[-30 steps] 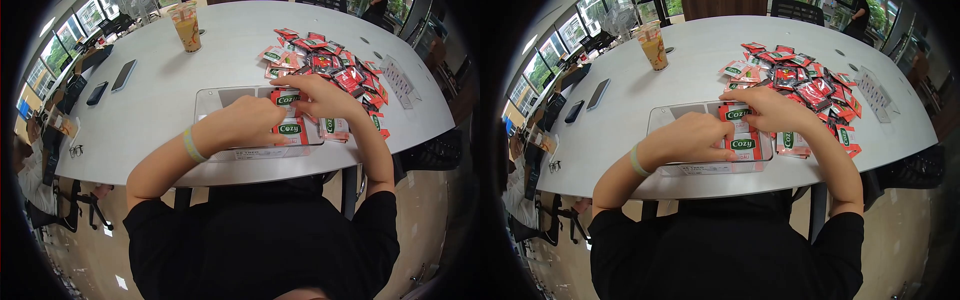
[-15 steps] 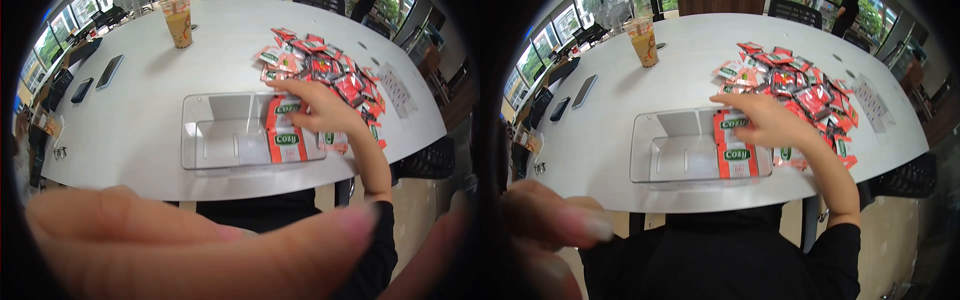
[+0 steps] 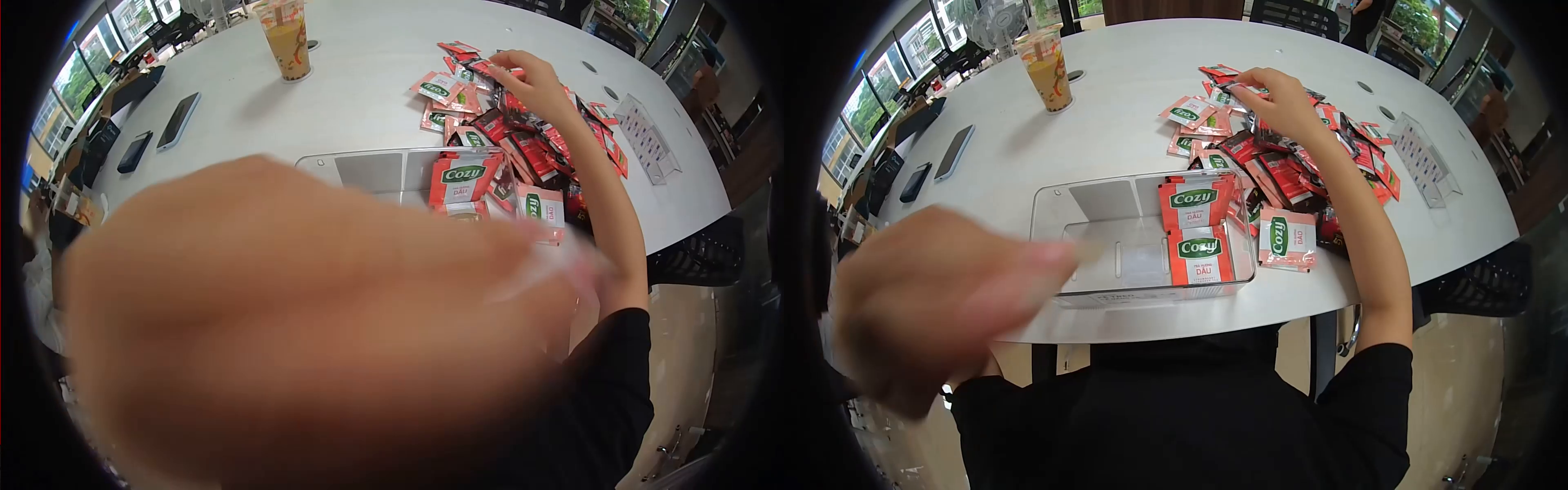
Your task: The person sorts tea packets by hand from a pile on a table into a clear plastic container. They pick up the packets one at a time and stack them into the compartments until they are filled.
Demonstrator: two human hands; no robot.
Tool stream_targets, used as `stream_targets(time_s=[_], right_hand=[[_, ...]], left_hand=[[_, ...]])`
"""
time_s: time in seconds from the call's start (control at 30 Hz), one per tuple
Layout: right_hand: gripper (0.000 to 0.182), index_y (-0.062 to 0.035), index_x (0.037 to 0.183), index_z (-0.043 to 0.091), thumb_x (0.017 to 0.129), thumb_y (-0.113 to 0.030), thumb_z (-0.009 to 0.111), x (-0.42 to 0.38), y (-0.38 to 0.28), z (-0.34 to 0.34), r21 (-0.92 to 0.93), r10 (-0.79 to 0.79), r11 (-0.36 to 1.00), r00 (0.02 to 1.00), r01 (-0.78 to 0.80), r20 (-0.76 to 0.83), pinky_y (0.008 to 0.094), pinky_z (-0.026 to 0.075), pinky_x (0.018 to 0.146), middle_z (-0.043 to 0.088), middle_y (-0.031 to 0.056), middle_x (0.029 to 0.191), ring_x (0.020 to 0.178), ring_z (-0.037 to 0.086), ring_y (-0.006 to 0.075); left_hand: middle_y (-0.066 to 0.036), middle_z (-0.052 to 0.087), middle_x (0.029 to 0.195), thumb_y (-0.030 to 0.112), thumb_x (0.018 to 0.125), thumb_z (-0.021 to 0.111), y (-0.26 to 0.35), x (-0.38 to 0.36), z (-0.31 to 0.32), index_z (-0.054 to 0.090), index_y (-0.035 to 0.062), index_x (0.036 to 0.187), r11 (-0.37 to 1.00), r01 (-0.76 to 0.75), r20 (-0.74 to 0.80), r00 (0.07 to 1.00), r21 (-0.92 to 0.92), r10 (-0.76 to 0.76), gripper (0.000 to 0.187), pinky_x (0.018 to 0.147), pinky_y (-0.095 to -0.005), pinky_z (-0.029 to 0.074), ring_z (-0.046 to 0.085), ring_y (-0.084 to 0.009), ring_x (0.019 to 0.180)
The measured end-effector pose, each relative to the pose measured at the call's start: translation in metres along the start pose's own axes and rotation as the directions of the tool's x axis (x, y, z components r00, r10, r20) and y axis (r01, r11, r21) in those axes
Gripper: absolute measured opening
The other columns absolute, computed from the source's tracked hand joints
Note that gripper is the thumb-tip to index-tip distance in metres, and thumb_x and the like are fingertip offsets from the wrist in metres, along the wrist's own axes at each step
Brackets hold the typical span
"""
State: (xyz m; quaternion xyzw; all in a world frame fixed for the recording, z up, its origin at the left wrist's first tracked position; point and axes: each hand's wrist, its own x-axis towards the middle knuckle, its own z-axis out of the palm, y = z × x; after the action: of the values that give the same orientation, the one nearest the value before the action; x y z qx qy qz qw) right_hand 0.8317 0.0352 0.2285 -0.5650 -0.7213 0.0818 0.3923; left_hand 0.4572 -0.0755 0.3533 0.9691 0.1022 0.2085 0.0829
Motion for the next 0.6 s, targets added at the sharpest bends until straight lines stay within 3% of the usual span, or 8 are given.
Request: stream_targets(time_s=[0.07, 0.1, 0.17, 0.2, 0.27, 0.4, 0.53, 0.6], right_hand=[[0.035, -0.0027, 0.106, 0.061, 0.08, -0.026, 0.061, 0.017, 0.046, -0.001, -0.544, -0.16, 0.832, 0.986, 0.109, -0.046, 0.0367, 0.046, 0.083, 0.062, 0.0143, 0.103, 0.094, 0.06, 0.0289], [0.035, -0.0027, 0.106, 0.061, 0.08, -0.026, 0.061, 0.02, 0.067, 0.002, -0.544, -0.168, 0.832, 0.984, 0.111, -0.056, 0.0367, 0.046, 0.083, 0.062, 0.0143, 0.103, 0.094, 0.06, 0.0289], [0.038, -0.006, 0.107, 0.061, 0.074, -0.024, 0.062, 0.03, 0.091, 0.008, -0.652, -0.24, 0.747, 0.968, 0.134, -0.075, 0.0407, 0.046, 0.083, 0.062, 0.0165, 0.104, 0.095, 0.059, 0.0333], [0.038, -0.006, 0.107, 0.061, 0.074, -0.024, 0.062, 0.034, 0.084, 0.008, -0.647, -0.249, 0.749, 0.966, 0.142, -0.075, 0.0407, 0.046, 0.083, 0.062, 0.0165, 0.104, 0.095, 0.059, 0.0333], [0.041, -0.0094, 0.11, 0.061, 0.071, -0.021, 0.062, 0.035, 0.063, 0.006, -0.671, 0.239, 0.733, 0.966, -0.114, 0.096, 0.0412, 0.047, 0.082, 0.062, 0.0174, 0.102, 0.097, 0.059, 0.0311], [0.029, -0.0113, 0.1, 0.066, 0.071, -0.018, 0.062, 0.034, 0.049, 0.013, -0.774, 0.142, 0.631, 0.989, -0.057, 0.043, 0.0416, 0.049, 0.074, 0.065, 0.0138, 0.088, 0.085, 0.062, 0.0306], [0.022, -0.0105, 0.094, 0.067, 0.073, -0.016, 0.061, 0.023, 0.026, 0.012, -0.75, -0.021, 0.661, 0.998, -0.026, -0.054, 0.0405, 0.05, 0.069, 0.066, 0.0125, 0.081, 0.076, 0.063, 0.0308], [0.023, -0.0077, 0.097, 0.066, 0.075, -0.01, 0.06, 0.016, 0.008, 0.008, -0.477, -0.192, 0.877, 0.954, 0.062, -0.23, 0.0338, 0.05, 0.064, 0.066, 0.0117, 0.078, 0.068, 0.063, 0.0259]], left_hand=[[-0.018, 0.064, 0.101, -0.006, 0.075, 0.053, -0.02, 0.011, 0.013, 0.058, -0.0023, 0.111, 0.989, -0.076, 0.055, 0.995, -0.127, 0.084, 0.037, 0.068, -0.0321, 0.049, 0.063, -0.026, 0.078], [-0.017, 0.064, 0.102, -0.002, 0.078, 0.056, -0.037, 0.019, 0.03, 0.058, -0.001, 0.111, 0.959, -0.079, -0.026, 0.997, -0.272, 0.074, 0.033, 0.068, -0.0319, 0.049, 0.063, -0.0272, 0.08], [-0.013, 0.064, 0.102, 0.011, 0.08, 0.062, -0.062, 0.038, 0.058, 0.06, 0.0028, 0.109, 0.995, -0.069, -0.1, 0.993, -0.068, 0.062, 0.031, 0.074, -0.0341, 0.048, 0.062, -0.0272, 0.087], [-0.014, 0.062, 0.105, 0.014, 0.08, 0.062, -0.071, 0.047, 0.073, 0.058, 0.0027, 0.112, 0.999, -0.042, -0.113, 0.993, -0.02, 0.04, 0.034, 0.078, -0.0355, 0.046, 0.06, -0.029, 0.091], [-0.017, 0.059, 0.112, 0.021, 0.08, 0.062, -0.09, 0.061, 0.103, 0.054, 0.003, 0.117, 1.0, -0.013, -0.113, 0.994, 0.01, 0.014, 0.042, 0.084, -0.0377, 0.044, 0.057, -0.0316, 0.097], [-0.02, 0.055, 0.117, 0.025, 0.079, 0.063, -0.107, 0.061, 0.132, 0.05, 0.0039, 0.121, 0.999, -0.031, 0.025, 0.999, -0.016, 0.031, 0.05, 0.087, -0.0391, 0.042, 0.055, -0.0321, 0.102], [-0.02, 0.061, 0.103, 0.026, 0.079, 0.061, -0.109, 0.064, 0.13, 0.052, 0.0042, 0.12, 0.989, 0.143, 0.241, 0.961, -0.02, -0.134, 0.048, 0.081, -0.0386, 0.045, 0.059, -0.033, 0.093], [-0.02, 0.062, 0.097, 0.026, 0.079, 0.061, -0.107, 0.064, 0.128, 0.053, 0.0038, 0.117, 0.988, 0.157, 0.25, 0.957, -0.007, -0.15, 0.045, 0.078, -0.0389, 0.046, 0.059, -0.0331, 0.088]])
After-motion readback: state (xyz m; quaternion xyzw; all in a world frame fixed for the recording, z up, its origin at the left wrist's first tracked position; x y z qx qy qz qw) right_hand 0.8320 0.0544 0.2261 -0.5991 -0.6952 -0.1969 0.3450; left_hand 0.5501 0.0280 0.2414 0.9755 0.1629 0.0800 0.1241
